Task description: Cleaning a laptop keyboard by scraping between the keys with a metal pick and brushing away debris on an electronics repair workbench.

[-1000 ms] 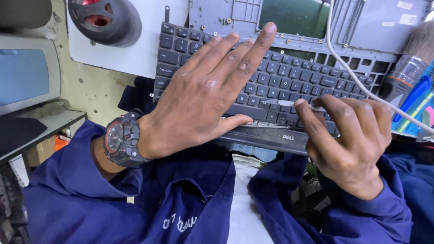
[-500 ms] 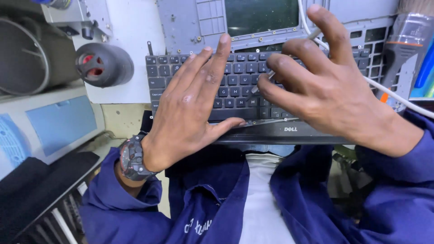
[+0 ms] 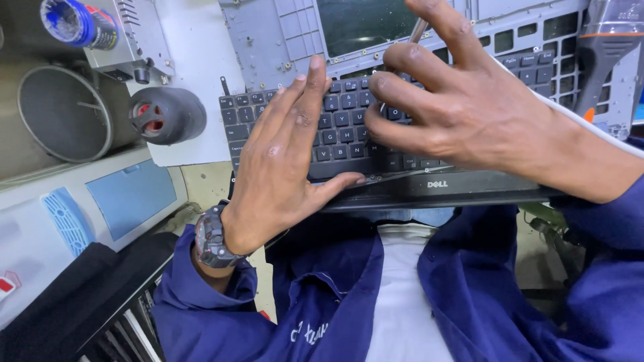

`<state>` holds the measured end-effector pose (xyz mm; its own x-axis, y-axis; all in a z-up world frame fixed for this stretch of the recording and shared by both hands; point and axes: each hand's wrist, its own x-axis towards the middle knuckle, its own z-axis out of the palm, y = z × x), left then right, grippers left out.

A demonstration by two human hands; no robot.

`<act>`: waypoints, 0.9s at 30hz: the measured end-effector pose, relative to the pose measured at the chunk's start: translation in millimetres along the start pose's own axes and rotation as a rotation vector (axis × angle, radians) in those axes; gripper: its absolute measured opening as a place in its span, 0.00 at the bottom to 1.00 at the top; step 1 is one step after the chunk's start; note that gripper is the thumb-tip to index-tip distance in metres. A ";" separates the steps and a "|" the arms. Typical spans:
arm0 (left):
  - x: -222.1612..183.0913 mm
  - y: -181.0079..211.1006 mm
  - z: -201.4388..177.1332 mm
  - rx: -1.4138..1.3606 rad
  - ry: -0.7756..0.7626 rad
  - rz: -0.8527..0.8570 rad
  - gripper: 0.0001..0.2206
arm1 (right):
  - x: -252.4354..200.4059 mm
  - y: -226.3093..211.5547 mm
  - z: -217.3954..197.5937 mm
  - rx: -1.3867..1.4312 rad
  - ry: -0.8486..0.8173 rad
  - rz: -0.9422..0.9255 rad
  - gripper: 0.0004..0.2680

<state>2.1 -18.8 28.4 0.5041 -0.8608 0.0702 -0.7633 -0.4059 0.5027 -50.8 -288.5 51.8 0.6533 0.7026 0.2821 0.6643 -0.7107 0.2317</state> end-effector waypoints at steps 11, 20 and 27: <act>-5.9 -4.4 2.5 -0.007 0.042 -0.001 0.65 | 0.4 -32.0 -33.4 0.019 0.017 0.144 0.02; -15.2 -11.8 11.9 0.152 0.140 0.045 0.69 | -18.4 -81.3 -83.5 0.590 -0.139 0.533 0.07; -18.6 -14.1 17.4 0.159 0.209 0.053 0.70 | 5.5 -77.3 -62.5 0.680 -0.067 0.675 0.04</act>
<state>-3.6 -2.4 5.0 0.5216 -0.8067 0.2777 -0.8365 -0.4193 0.3528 -121.2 -232.0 93.6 0.9807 0.1683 0.0999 0.1953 -0.8083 -0.5555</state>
